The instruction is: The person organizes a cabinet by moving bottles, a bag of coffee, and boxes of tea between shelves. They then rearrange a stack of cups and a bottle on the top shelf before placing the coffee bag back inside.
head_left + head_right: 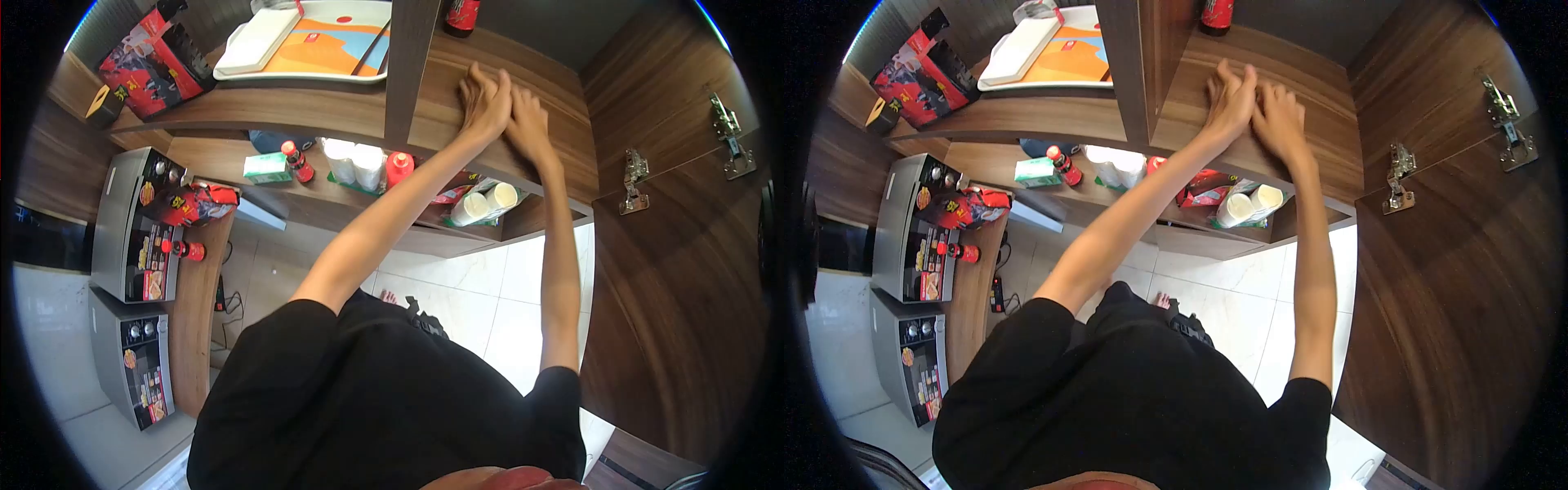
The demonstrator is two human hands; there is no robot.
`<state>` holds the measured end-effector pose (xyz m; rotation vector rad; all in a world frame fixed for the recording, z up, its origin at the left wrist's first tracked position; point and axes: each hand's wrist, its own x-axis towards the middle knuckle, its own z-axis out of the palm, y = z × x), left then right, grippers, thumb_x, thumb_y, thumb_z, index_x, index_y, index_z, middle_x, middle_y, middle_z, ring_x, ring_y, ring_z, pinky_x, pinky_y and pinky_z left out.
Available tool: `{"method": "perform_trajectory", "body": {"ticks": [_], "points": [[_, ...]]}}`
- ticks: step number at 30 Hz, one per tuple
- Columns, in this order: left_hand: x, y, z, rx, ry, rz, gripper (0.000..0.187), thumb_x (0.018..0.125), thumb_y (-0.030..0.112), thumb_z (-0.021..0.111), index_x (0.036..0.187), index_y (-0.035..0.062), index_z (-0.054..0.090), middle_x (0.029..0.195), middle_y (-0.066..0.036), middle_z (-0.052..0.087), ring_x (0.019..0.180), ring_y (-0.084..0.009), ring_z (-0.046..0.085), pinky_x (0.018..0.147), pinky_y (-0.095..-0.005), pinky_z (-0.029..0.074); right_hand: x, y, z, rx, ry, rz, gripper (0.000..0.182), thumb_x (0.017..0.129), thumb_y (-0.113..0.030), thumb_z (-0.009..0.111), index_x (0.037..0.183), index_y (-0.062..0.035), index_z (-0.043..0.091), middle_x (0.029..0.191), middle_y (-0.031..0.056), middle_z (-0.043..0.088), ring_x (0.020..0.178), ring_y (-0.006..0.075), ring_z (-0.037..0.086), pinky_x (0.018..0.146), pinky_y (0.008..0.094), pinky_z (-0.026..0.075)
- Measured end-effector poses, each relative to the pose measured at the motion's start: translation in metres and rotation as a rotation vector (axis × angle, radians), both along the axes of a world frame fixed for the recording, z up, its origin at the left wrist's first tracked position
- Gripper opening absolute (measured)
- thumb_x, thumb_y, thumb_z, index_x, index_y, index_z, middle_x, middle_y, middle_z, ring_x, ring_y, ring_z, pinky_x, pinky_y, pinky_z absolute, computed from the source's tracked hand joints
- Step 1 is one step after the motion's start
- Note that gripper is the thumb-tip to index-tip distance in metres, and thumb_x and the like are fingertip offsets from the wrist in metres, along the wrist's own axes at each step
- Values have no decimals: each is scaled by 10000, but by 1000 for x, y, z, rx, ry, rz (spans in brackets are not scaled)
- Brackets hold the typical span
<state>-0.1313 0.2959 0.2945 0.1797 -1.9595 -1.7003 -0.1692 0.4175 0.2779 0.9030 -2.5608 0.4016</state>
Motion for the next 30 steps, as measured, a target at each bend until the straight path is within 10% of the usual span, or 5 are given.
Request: {"method": "perform_trajectory", "body": {"ticks": [13, 20, 24, 30], "points": [[-136, -45, -10, -190, 83, 343, 983, 834, 448, 678, 1446, -147, 191, 1494, -352, 275, 1395, -483, 268, 1161, -511, 232, -138, -85, -3, -469, -154, 65, 535, 998, -402, 411, 1402, -53, 381, 1403, 223, 502, 1251, 389, 527, 983, 494, 426], [-148, -53, 1, -241, 50, 384, 924, 739, 529, 752, 1372, -41, 394, 1340, -257, 479, 1247, -388, 473, 1035, -493, 355, -153, -94, 14, -1058, -396, 331, 804, 840, -339, 760, 1465, -66, 334, 1401, 239, 505, 1239, 342, 562, 1013, 406, 448], [-142, -47, 9, -221, 78, 266, 722, 656, 602, 790, 1098, 59, 614, 1070, -113, 640, 1001, -291, 629, 930, -435, 377, -162, -81, 17, -968, -263, 32, 1006, 615, -534, 887, 1386, -47, 464, 1269, 200, 620, 1149, 308, 623, 973, 390, 471], [-142, -45, 10, -283, -7, -24, 719, 684, 692, 722, 1042, 72, 673, 1013, -75, 679, 989, -260, 649, 920, -427, 410, -159, -55, 28, -883, -157, -296, 804, 620, -563, 860, 1179, -40, 613, 1154, 159, 666, 1037, 310, 647, 923, 414, 472]]}}
